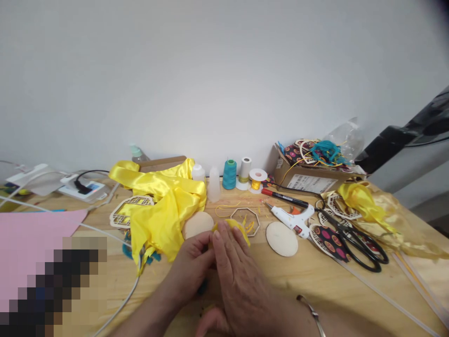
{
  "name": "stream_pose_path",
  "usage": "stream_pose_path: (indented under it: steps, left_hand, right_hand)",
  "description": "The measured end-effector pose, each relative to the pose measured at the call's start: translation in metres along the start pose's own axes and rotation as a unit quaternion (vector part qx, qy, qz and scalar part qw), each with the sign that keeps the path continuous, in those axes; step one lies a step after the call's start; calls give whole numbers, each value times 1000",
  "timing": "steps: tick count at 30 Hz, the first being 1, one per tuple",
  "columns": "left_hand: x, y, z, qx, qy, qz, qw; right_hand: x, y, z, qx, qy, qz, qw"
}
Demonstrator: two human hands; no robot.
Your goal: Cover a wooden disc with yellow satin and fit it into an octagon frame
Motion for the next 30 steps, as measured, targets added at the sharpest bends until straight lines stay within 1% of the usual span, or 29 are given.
stream_pose_path:
  steps: [8, 13, 19, 22, 25, 27, 28, 30]
  left_hand:
    - [-3, 5, 2, 44, 6, -22, 999]
    - [-3, 8, -4, 26, -7, -46, 999]
    - [-2, 6, -6, 69, 4, -46, 997]
    - [-3, 7, -4, 86, 3, -45, 995]
    - [-4, 7, 0, 104, 11, -39, 994]
    - [-4, 7, 1, 108, 11, -38, 993]
    - [-4, 7, 1, 110, 11, -37, 993]
    - [-4, 7, 1, 115, 9, -36, 993]
  right_hand:
    - [1, -2, -8, 11, -22, 0, 1000]
    - [0, 4, -11, 42, -26, -31, 998]
    - [1, 2, -15, 77, -43, -50, 995]
    - [-1, 7, -29, 90, -74, -55, 992]
    - [-4, 24, -50, 105, -130, -83, 982]
    - [-5, 35, -61, 103, -152, -99, 978]
    - [-6, 39, -64, 100, -144, -100, 980]
    - [-5, 40, -61, 87, -83, -80, 990]
Point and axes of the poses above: each hand's wrist, its own x-axis away from the middle knuckle, its own y-axis out of the back of the hand, z = x × y, the point moved 6 cm from there along -x, towards the middle knuckle, and after that the axes turned 7 degrees about x, right-handed, at the moved point
